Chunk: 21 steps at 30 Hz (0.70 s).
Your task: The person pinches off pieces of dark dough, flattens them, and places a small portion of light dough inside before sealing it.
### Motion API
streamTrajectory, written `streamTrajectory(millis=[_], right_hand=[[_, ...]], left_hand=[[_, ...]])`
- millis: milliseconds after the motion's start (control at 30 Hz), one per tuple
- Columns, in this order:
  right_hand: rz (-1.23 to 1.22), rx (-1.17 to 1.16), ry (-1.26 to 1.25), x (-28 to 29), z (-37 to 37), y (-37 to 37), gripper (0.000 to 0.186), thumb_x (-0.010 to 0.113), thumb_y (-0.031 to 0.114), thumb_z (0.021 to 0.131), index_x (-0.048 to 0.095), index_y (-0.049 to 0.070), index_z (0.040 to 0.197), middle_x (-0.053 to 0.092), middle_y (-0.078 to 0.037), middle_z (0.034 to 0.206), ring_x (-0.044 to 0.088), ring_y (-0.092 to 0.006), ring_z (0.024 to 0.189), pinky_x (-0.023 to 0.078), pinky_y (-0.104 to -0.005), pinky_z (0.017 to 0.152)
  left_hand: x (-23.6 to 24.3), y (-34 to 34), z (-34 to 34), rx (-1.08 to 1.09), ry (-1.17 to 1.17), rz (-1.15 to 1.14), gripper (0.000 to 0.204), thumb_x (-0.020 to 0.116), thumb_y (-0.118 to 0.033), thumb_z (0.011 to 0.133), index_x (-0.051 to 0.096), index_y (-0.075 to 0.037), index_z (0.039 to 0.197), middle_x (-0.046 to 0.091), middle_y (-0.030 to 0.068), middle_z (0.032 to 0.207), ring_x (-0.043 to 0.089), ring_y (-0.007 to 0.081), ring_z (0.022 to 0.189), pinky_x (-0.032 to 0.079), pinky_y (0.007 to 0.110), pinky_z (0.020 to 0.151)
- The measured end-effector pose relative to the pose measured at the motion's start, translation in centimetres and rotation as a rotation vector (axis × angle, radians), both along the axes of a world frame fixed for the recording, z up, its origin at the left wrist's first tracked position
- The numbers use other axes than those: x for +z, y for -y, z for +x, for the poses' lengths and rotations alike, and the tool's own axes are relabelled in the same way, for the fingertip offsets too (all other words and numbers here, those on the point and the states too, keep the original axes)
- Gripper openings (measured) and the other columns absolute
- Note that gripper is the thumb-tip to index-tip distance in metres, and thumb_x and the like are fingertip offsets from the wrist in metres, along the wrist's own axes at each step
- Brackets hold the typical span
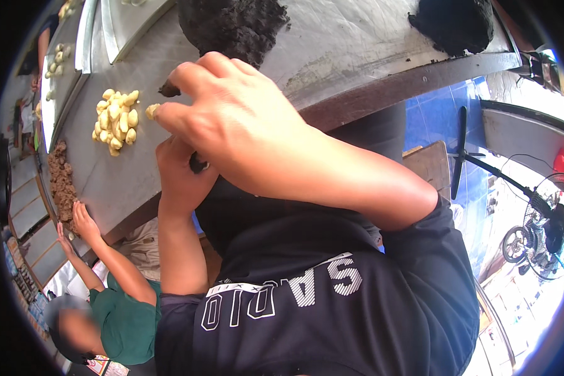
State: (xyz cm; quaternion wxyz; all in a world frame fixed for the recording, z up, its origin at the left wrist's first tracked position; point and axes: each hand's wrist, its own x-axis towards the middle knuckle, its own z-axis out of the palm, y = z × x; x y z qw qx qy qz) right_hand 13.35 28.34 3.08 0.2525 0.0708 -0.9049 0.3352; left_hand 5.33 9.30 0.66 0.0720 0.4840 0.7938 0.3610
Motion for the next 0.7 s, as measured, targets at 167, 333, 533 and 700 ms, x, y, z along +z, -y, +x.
streamTrajectory(millis=[167,333,533,700], right_hand=[[0.034,0.012,0.007,0.7,0.2,-1.3,0.029,0.087,0.016,0.081,0.083,0.014,0.109,0.073,-0.012,0.115,0.072,-0.0341,0.107,0.061,-0.0452,0.091],[0.253,-0.225,0.104,-2.5,-0.3,-5.8,0.009,0.075,0.012,0.093,0.08,0.01,0.099,0.071,-0.011,0.102,0.074,-0.0353,0.102,0.062,-0.0466,0.085],[0.121,-0.186,0.133,0.1,1.6,-5.5,0.006,0.07,0.009,0.096,0.071,0.007,0.102,0.07,-0.011,0.1,0.072,-0.0364,0.102,0.061,-0.0489,0.087],[0.069,0.189,0.251,-1.4,3.0,-3.5,0.022,0.077,0.008,0.088,0.079,0.009,0.11,0.073,-0.009,0.107,0.071,-0.0332,0.103,0.061,-0.0442,0.087]], left_hand=[[0.3,0.2,-0.7,0.119,-0.034,-0.03,0.039,0.1,-0.014,0.083,0.069,-0.004,0.104,0.07,0.0079,0.08,0.071,0.0273,0.072,0.058,0.04,0.066],[1.0,0.8,-0.6,0.247,0.735,0.302,0.044,0.099,-0.03,0.095,0.067,-0.005,0.112,0.064,-0.0025,0.085,0.058,0.0068,0.073,0.051,0.028,0.066],[-1.0,2.5,-1.9,0.017,0.463,0.214,0.041,0.063,-0.04,0.121,0.063,-0.001,0.131,0.06,0.0023,0.099,0.05,0.0067,0.076,0.042,0.024,0.068],[-0.9,1.2,-1.7,0.112,0.743,0.382,0.037,0.049,-0.036,0.125,0.065,-0.002,0.124,0.06,0.0069,0.098,0.049,0.0105,0.073,0.041,0.026,0.066]])
